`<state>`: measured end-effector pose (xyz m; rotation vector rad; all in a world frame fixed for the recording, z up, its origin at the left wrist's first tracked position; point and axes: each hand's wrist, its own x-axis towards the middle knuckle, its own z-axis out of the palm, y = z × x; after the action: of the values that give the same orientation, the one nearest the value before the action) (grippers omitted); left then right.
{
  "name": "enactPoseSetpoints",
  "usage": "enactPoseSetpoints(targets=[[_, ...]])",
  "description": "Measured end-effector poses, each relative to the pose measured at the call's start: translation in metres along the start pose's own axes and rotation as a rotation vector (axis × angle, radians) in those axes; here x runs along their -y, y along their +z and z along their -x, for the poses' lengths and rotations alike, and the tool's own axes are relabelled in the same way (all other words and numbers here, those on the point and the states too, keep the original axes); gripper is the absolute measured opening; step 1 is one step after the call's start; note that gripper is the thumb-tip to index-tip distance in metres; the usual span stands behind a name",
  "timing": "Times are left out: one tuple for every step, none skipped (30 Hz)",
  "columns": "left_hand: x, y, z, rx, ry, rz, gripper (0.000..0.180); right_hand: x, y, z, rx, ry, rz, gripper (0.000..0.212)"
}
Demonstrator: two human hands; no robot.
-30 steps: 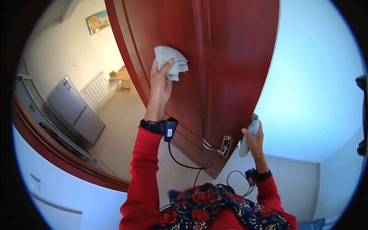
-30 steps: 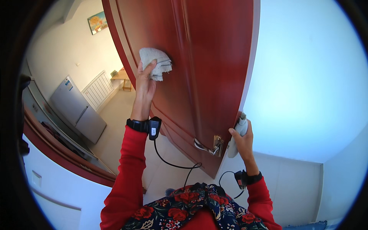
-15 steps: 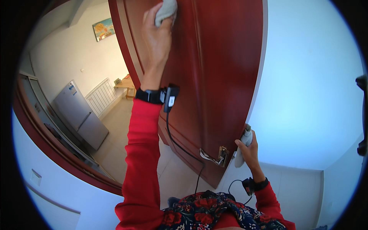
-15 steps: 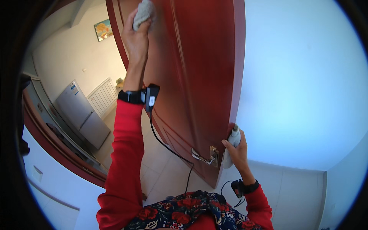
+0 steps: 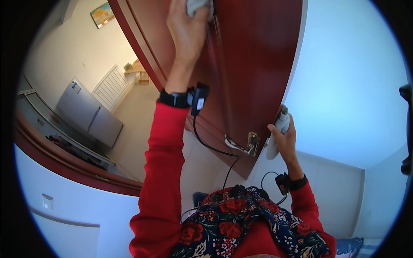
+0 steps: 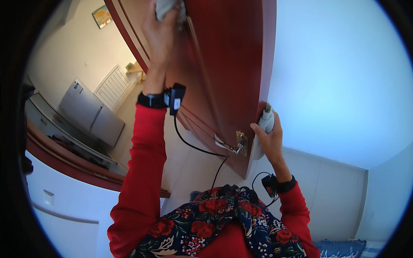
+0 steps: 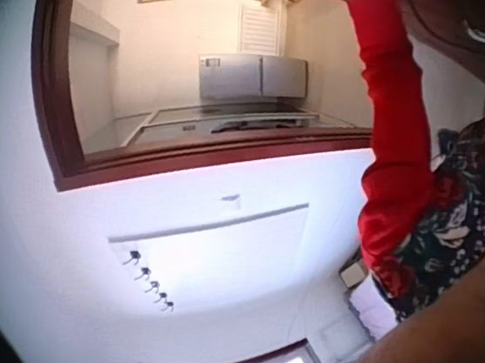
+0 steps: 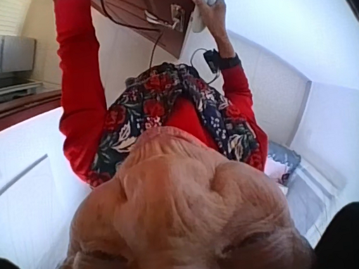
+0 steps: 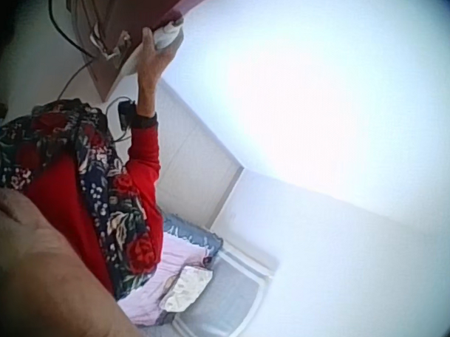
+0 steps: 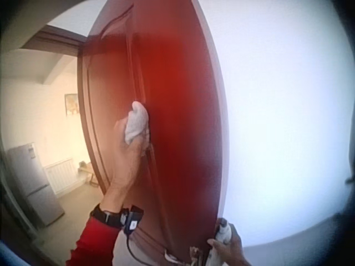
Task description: The person wipes a red wooden door with a white cloth, cleaning the handle and surrounding areas. They open the door to wipe the edge and continue cleaning the surface methodically.
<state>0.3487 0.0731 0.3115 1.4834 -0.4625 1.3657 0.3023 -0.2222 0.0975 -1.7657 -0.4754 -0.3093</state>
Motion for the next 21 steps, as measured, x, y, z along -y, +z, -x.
enactPoseSetpoints(targets=[[0.010,-0.002,0.020,-0.010,0.020,-0.049,0.037,0.001,0.000,0.000,-0.001,0.012,-0.002,0.056],[0.020,-0.001,0.043,-0.021,0.044,-0.095,0.039,0.001,0.001,0.001,-0.003,0.026,-0.007,0.056],[0.030,-0.002,0.065,-0.030,0.064,-0.135,0.041,0.002,0.001,0.000,0.000,0.035,-0.006,0.056],[0.040,-0.003,0.088,-0.004,0.102,-0.153,0.041,0.002,0.001,0.001,0.001,0.047,-0.004,0.055],[0.047,-0.006,0.112,0.020,0.133,-0.171,0.042,0.003,0.001,0.001,-0.009,0.037,-0.004,0.055],[0.053,-0.007,0.135,0.055,0.123,-0.151,0.043,0.003,0.001,0.001,-0.020,0.024,-0.004,0.055],[0.059,-0.009,0.157,0.086,0.109,-0.135,0.044,0.003,0.002,0.000,-0.028,0.028,0.006,0.055],[0.064,-0.012,0.178,0.131,0.059,-0.137,0.045,0.003,0.001,0.000,-0.022,-0.007,0.010,0.054],[0.070,-0.014,0.198,0.180,0.020,-0.133,0.045,0.002,0.001,-0.001,-0.017,-0.020,0.023,0.054],[0.076,-0.016,0.216,0.213,-0.035,-0.138,0.046,0.001,0.002,0.000,-0.019,0.000,0.043,0.054],[0.083,-0.018,0.234,0.247,-0.080,-0.137,0.046,0.000,0.002,0.001,-0.021,-0.004,0.035,0.054],[0.089,-0.020,0.252,0.277,-0.139,-0.138,0.046,-0.001,0.002,0.002,-0.033,0.015,0.037,0.054],[0.096,-0.024,0.267,0.324,-0.161,-0.141,0.045,-0.002,0.002,0.002,-0.046,0.028,0.039,0.053],[0.102,-0.028,0.281,0.370,-0.198,-0.145,0.044,-0.004,0.002,0.002,-0.045,0.017,0.032,0.052],[0.108,-0.032,0.292,0.407,-0.232,-0.141,0.043,-0.004,0.002,0.003,-0.041,0.022,0.024,0.052],[0.113,-0.035,0.302,0.485,-0.255,-0.164,0.042,-0.006,0.001,0.002,-0.033,0.026,0.017,0.052],[0.115,-0.038,0.310,0.555,-0.273,-0.183,0.040,-0.007,0.001,0.001,-0.028,0.021,0.008,0.052],[0.117,-0.040,0.313,0.619,-0.296,-0.210,0.038,-0.008,0.001,0.001,-0.027,0.010,-0.004,0.053],[0.116,-0.041,0.314,0.643,-0.307,-0.199,0.037,-0.008,0.001,-0.001,-0.031,-0.002,-0.020,0.053],[0.113,-0.042,0.311,0.676,-0.347,-0.199,0.036,-0.008,0.001,0.000,-0.033,-0.012,-0.038,0.055],[0.108,-0.043,0.304,0.671,-0.379,-0.188,0.037,-0.008,0.000,-0.001,-0.038,-0.016,-0.051,0.057]])
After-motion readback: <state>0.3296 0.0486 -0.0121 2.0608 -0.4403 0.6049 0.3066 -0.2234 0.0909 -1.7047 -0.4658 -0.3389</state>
